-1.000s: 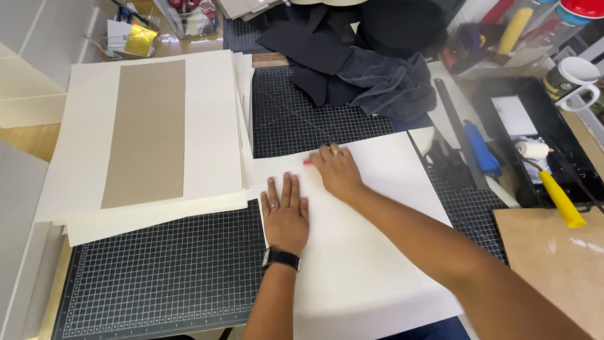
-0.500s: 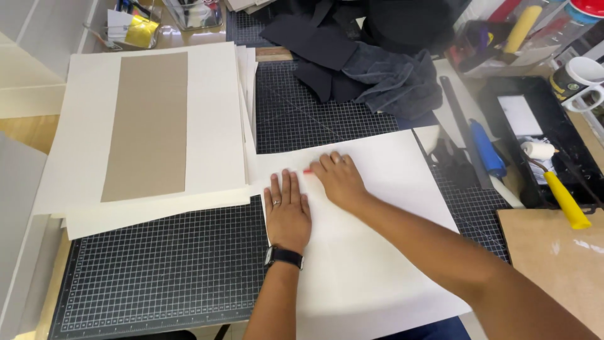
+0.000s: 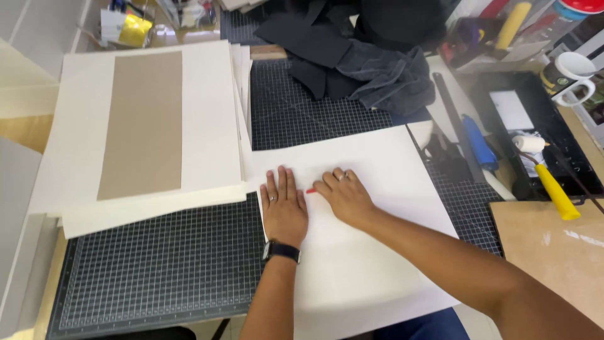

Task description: Applying glue to cardboard pieces and mounting them onto paper using a roller and scraper

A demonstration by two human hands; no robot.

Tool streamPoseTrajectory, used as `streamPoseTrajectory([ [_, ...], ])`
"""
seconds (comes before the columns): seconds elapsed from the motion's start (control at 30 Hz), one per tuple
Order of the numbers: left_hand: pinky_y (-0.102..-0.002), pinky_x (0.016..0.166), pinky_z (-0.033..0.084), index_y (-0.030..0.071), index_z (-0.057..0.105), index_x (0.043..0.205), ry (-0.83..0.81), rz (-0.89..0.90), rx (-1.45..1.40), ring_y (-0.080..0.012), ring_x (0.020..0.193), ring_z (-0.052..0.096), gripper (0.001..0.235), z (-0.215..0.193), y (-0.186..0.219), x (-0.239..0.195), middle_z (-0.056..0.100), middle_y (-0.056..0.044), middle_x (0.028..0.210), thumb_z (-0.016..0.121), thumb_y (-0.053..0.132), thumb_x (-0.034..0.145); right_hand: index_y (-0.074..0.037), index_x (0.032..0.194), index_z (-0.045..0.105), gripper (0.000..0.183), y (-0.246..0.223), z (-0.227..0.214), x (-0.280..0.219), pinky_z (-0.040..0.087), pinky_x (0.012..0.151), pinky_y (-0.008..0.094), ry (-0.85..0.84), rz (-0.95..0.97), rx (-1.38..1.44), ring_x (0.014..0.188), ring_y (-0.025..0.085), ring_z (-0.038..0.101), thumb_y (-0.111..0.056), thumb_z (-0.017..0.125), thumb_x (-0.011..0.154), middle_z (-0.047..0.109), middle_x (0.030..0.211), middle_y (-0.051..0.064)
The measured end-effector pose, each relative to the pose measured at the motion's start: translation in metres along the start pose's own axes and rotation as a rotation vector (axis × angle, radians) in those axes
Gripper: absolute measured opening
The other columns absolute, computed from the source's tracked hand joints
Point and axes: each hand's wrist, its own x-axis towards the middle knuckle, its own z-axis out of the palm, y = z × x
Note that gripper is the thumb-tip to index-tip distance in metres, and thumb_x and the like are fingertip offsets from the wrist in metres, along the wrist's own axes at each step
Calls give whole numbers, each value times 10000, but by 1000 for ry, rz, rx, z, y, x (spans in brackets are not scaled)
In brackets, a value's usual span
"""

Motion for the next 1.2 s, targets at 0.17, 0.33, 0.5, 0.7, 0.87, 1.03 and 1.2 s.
streamPoseTrajectory([
  [0.17,-453,1293,-66,174,77,1669,12,17,14,-285,1599,-68,615,4,-3,-1,-2,-3,1752,148,381,1094,-181,1161,620,214,7,19,26,423,879,439,71,66,-17,1053,297,529,-197,436,1053,583,1057,71],
  [0.33,-457,1292,-53,173,116,1664,72,39,-41,-283,1600,-47,610,17,-9,3,30,-5,1750,187,376,1093,-194,1191,613,240,-6,5,-20,420,884,443,-7,33,26,1071,293,523,-177,442,1023,579,1074,60],
  [0.5,-501,1289,39,135,221,1644,221,91,1,-322,1591,76,611,37,1,0,153,-55,1734,323,338,1076,-154,1207,577,243,7,-34,-83,437,958,453,-223,95,246,1119,325,563,-273,435,1051,617,1094,96],
  [0.7,-517,1275,24,76,228,1623,153,303,-35,-345,1582,68,614,61,65,-38,165,-115,1718,348,290,1060,-204,1183,586,253,45,-17,-91,400,971,421,-204,208,109,1122,261,526,-307,374,1089,586,1076,43],
  [0.87,-515,1272,-9,78,189,1628,97,285,-8,-340,1583,26,611,55,70,-39,114,-120,1725,309,297,1071,-221,1248,574,238,99,20,1,409,960,423,-91,303,36,1128,256,541,-225,408,1077,594,1126,52],
  [1.03,-506,1271,-28,90,148,1637,50,283,8,-328,1585,-11,605,49,72,-40,69,-116,1730,264,305,1083,-223,1265,566,248,101,16,16,413,933,427,-124,370,34,1134,263,552,-181,423,1067,599,1137,50],
  [1.2,-500,1279,-2,79,148,1635,63,214,31,-335,1586,28,632,49,77,-20,100,-136,1725,284,334,1073,-209,1199,585,228,60,-16,-68,414,940,440,-173,188,93,1128,292,533,-208,416,1045,594,1120,73],
])
